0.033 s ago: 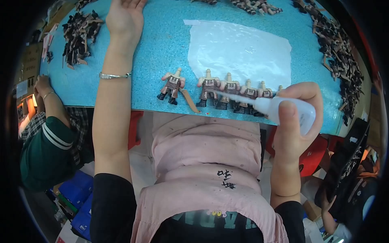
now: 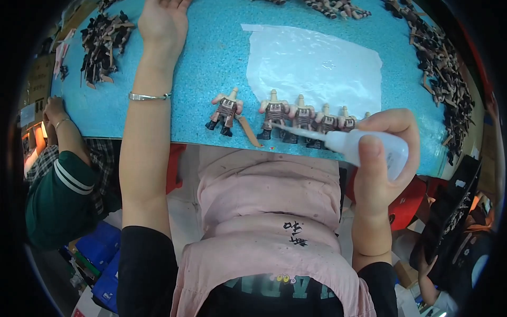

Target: The person applies glue to toy figurine bodies using a squeeze bottle and assembles the figurines by attaching parts onto the bodies by hand.

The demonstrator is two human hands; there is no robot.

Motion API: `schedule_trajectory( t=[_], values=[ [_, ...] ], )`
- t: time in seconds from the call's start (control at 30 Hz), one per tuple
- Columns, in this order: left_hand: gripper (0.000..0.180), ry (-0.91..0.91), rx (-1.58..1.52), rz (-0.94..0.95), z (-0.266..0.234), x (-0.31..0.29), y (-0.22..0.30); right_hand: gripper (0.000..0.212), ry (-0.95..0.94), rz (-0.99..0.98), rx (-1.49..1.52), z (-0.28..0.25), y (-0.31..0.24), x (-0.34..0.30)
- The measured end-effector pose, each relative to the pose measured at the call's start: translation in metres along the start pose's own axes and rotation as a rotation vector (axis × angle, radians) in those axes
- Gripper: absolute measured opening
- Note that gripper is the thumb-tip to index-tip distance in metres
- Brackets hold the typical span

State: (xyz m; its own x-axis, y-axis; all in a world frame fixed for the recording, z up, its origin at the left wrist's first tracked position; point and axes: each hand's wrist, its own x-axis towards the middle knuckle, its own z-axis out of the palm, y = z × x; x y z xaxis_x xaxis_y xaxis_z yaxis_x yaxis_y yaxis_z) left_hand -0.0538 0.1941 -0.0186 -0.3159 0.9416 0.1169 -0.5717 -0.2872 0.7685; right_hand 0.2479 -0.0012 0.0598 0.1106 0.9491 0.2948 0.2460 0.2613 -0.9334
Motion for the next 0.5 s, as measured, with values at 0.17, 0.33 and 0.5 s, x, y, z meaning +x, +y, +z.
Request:
schedule_trajectory(
  t=[0.17, 0.33, 0.5],
  values=[
    [0.041, 0.047, -0.004, -0.023, 0.009, -0.001, 0.0, 0.018, -0.177, 0.134, 0.125, 0.03, -0.022, -0.01],
    [0.043, 0.03, 0.062, -0.034, 0.014, -0.009, 0.013, 0.017, -0.314, 0.01, 0.085, 0.044, -0.018, -0.008],
    [0.046, 0.039, 0.13, -0.043, 0.024, -0.016, 0.016, 0.015, -0.329, -0.017, 0.06, 0.047, -0.018, -0.005]
  ],
)
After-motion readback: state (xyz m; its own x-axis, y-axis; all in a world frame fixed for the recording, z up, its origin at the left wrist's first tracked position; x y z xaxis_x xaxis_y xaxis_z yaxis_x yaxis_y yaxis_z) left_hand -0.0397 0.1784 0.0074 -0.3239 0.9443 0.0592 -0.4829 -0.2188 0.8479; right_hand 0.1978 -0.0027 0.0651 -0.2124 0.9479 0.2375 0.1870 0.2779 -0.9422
